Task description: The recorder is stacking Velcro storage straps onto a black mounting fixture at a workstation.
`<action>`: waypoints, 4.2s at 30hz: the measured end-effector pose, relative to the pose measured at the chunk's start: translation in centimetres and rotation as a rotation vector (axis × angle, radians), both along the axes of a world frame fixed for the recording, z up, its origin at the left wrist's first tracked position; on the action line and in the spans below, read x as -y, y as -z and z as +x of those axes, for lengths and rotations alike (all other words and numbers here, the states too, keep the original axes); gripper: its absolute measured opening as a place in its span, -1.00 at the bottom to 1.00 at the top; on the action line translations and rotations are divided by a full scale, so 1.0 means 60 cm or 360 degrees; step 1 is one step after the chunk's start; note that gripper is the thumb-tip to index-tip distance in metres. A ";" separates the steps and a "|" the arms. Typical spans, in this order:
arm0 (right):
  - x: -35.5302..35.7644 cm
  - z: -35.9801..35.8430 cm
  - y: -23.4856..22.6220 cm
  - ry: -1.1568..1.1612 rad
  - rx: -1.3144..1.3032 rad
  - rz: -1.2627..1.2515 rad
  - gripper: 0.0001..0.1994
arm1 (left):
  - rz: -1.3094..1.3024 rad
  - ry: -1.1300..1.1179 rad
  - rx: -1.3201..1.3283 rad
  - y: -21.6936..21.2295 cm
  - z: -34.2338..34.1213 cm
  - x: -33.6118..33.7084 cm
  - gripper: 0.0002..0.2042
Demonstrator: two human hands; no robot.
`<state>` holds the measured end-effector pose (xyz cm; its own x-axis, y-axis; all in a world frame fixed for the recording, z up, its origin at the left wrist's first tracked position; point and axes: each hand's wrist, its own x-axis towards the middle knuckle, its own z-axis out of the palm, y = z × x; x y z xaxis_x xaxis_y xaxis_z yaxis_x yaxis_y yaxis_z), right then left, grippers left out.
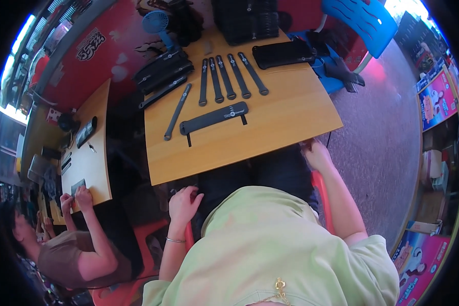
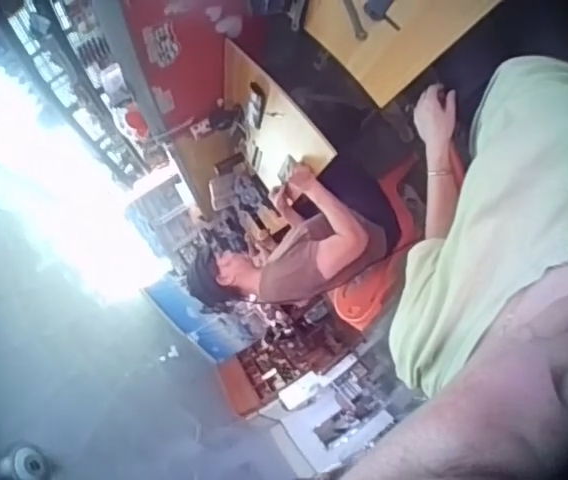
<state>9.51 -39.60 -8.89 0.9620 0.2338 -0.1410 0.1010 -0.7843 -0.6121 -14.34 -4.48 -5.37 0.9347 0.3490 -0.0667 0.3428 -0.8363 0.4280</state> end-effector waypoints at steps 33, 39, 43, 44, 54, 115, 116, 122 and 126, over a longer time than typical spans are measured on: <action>-0.002 0.008 0.008 0.0002 -0.0078 0.0002 -0.65 | -0.0069 -0.0077 0.0028 0.000 0.002 -0.003 -0.76; 0.008 0.014 0.029 -0.0021 0.0023 -0.0095 -0.71 | -0.0113 -0.0088 -0.0006 -0.006 0.006 -0.001 -0.75; 0.008 0.015 0.033 -0.0027 0.0023 -0.0065 -0.70 | -0.0096 -0.0068 0.0015 0.000 0.005 -0.005 -0.75; 0.004 0.012 0.031 -0.0031 0.0052 -0.0090 -0.70 | -0.0098 -0.0070 0.0025 0.002 0.005 -0.005 -0.75; 0.008 0.015 0.036 -0.0033 0.0043 -0.0033 -0.69 | -0.0049 -0.0043 -0.0029 -0.001 0.007 -0.005 -0.80; -0.337 0.087 -0.192 -0.0621 -0.0857 0.1652 -0.38 | -0.0583 -0.0010 0.0946 -0.159 0.230 -0.109 -0.84; -0.337 0.095 -0.198 -0.0609 -0.0917 0.1635 -0.41 | -0.0535 0.0053 0.0894 -0.170 0.233 -0.106 -0.83; -0.298 0.113 -0.165 -0.0509 -0.0896 0.1895 -0.70 | -0.0765 0.0383 0.0672 -0.155 0.239 -0.108 -0.84; -0.275 0.104 -0.155 -0.0387 -0.0826 0.1713 -0.82 | -0.1204 0.0115 0.0621 -0.121 0.240 -0.101 -0.85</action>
<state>15.72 -23.09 0.39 0.7638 0.6344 -0.1190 -0.2754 0.1536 -0.9490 0.08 1.60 1.89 0.9575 0.2788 0.0735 0.0115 -0.2918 0.9564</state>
